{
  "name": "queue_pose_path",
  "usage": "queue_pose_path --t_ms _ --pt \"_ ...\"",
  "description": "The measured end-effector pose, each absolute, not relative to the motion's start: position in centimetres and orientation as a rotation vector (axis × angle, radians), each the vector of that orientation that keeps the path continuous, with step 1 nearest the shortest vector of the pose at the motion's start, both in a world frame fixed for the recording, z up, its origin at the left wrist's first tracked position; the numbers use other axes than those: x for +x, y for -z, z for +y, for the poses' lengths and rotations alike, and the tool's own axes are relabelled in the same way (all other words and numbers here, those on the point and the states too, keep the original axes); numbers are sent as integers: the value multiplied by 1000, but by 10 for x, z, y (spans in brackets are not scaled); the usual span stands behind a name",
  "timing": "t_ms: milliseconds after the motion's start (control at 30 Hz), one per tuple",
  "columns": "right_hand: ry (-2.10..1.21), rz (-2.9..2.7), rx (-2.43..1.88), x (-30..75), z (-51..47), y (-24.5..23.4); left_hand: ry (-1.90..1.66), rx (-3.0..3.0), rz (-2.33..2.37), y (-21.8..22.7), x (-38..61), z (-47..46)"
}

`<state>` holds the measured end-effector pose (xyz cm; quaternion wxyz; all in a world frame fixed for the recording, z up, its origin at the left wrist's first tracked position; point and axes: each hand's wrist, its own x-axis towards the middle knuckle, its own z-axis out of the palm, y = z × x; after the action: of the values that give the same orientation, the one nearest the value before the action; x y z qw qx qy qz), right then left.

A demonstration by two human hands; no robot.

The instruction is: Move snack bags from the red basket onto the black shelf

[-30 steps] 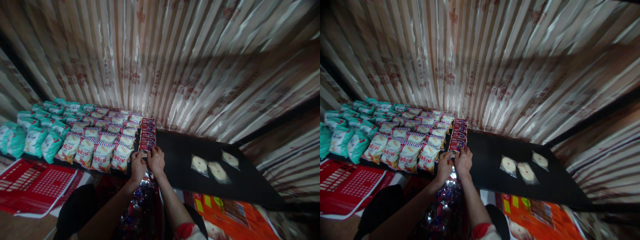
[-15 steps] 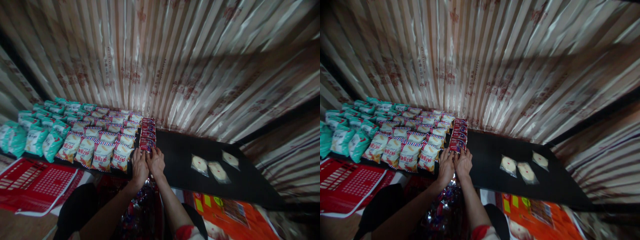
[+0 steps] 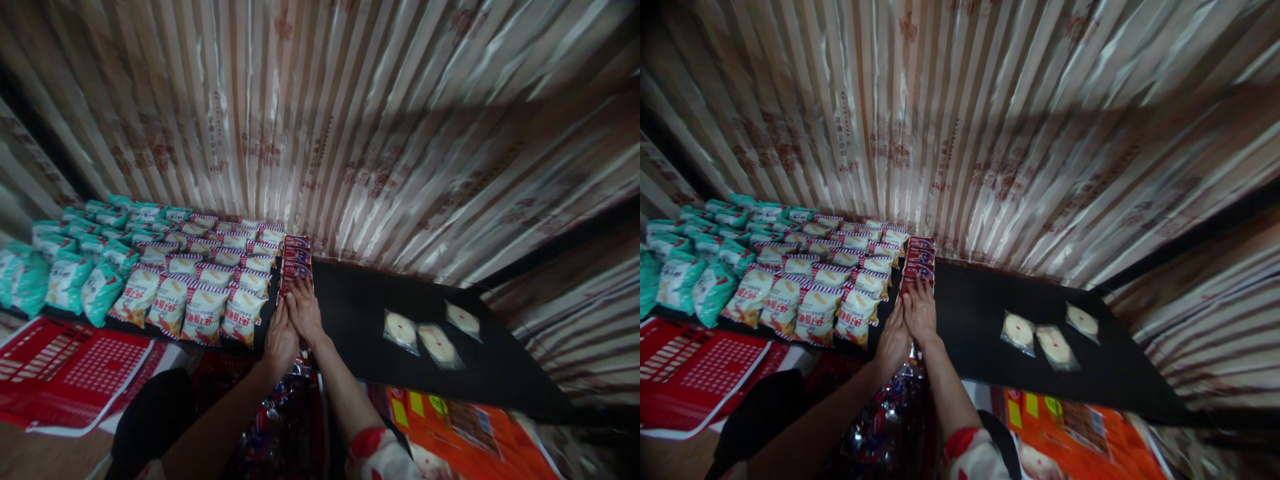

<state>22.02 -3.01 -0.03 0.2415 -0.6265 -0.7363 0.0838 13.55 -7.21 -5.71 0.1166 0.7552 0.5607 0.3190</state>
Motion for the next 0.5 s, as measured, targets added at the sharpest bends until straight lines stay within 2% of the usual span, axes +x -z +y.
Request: queue_pose_path --t_ms 500 --pt "-203 -2149 -1825 219 -25 13 -886 2373 1623 58 127 -80"
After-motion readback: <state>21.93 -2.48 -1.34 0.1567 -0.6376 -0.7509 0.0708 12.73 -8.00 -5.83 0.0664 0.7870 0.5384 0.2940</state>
